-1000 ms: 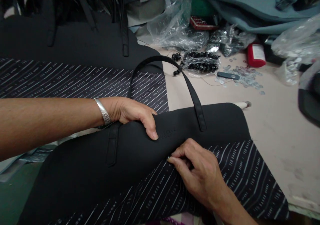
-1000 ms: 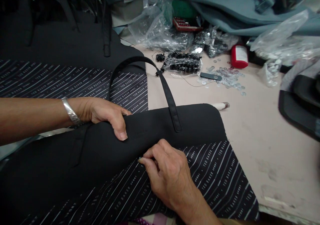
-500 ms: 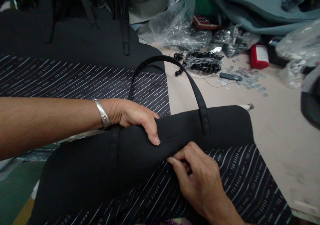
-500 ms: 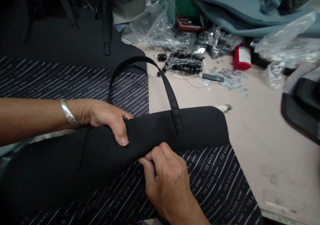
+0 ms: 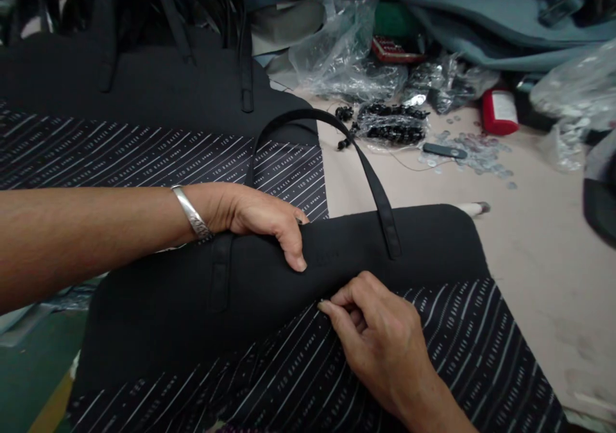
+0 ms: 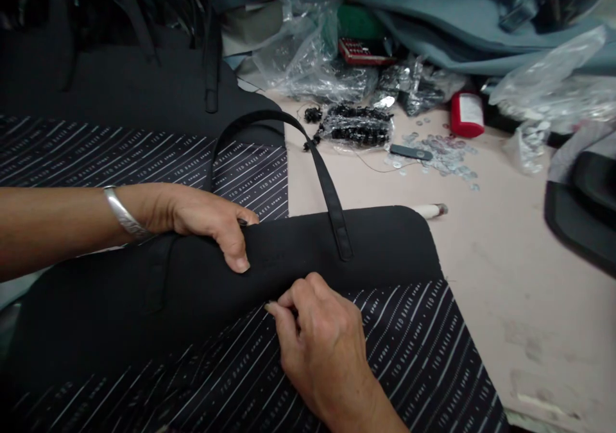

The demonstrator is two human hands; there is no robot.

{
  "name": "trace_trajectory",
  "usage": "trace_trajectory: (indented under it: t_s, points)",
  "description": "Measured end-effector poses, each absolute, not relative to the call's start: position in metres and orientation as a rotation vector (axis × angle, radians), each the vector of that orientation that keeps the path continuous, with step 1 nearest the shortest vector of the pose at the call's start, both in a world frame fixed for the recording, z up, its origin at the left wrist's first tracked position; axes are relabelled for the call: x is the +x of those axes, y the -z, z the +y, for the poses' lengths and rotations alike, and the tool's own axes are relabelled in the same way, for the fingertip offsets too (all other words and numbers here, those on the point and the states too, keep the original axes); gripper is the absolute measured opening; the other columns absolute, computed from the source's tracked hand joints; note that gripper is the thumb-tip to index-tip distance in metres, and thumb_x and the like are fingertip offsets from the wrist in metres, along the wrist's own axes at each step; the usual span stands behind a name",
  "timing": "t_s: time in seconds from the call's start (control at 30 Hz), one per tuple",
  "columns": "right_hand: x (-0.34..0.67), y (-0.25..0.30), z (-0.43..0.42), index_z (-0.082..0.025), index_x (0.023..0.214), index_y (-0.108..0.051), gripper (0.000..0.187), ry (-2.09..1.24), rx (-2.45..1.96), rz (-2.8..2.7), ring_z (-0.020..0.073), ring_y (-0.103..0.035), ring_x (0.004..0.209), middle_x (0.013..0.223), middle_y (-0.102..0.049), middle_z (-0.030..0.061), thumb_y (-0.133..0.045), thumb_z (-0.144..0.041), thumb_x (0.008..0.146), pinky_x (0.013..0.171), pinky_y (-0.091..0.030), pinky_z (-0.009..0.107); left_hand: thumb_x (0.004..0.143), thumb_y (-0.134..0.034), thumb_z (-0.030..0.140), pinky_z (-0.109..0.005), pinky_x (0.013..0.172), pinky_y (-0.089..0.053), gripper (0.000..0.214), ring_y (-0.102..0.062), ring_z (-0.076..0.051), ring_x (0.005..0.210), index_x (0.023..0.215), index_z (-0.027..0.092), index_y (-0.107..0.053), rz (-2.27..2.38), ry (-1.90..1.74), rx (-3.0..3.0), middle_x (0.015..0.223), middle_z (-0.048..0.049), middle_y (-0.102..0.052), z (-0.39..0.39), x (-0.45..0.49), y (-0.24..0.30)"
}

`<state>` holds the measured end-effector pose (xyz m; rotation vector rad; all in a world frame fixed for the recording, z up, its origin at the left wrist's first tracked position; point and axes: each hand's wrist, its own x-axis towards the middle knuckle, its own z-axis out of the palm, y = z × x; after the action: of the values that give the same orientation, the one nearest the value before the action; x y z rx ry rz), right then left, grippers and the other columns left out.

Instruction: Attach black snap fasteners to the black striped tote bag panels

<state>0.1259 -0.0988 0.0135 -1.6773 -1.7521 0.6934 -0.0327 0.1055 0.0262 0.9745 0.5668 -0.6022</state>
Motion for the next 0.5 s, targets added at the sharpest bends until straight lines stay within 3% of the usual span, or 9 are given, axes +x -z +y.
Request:
trace_trajectory:
  t_s: [0.13,0.37,0.5]
  points:
    - [0.1238,-0.0138,-0.1004,-0.019,0.072,-0.055,0.018,-0.658,-1.686,-1.781,0.0118,-0.05,0.058,0.068,-0.053,-0.0004,-0.061,-0.015,0.089,0.054,-0.037,0.026,0.059,-0.077,0.026,-0.034,0.057,-0.061,0.019,-0.069,-0.024,0.056,0.075,0.016,-0.074,0.571,0.621,0.932,0.066,-0.0056,-0.075,0.1031,-0.0328,-0.0235]
    - [0.1207,-0.0111,-0.0976,-0.019,0.068,-0.053,0.023,-0.496,-1.738,-1.807,0.0114,-0.048,0.055,0.064,-0.051,-0.0005,-0.059,-0.015,0.089,0.054,-0.035,0.028,0.064,-0.076,0.022,-0.024,0.05,-0.058,0.013,-0.066,-0.017,0.048,0.075,0.016,-0.073,0.478,0.584,0.952,0.063,-0.002,-0.074,0.1028,-0.0296,-0.0236]
    - [0.123,-0.0092,-0.0986,-0.017,0.076,-0.059,0.013,-0.529,-1.621,-1.784,0.0116,-0.051,0.058,0.067,-0.054,-0.0006,-0.063,-0.014,0.088,0.055,-0.038,0.026,0.065,-0.075,0.022,-0.027,0.051,-0.06,0.013,-0.068,-0.019,0.051,0.076,0.015,-0.072,0.501,0.596,0.955,0.064,-0.0026,-0.074,0.1052,-0.029,-0.0243]
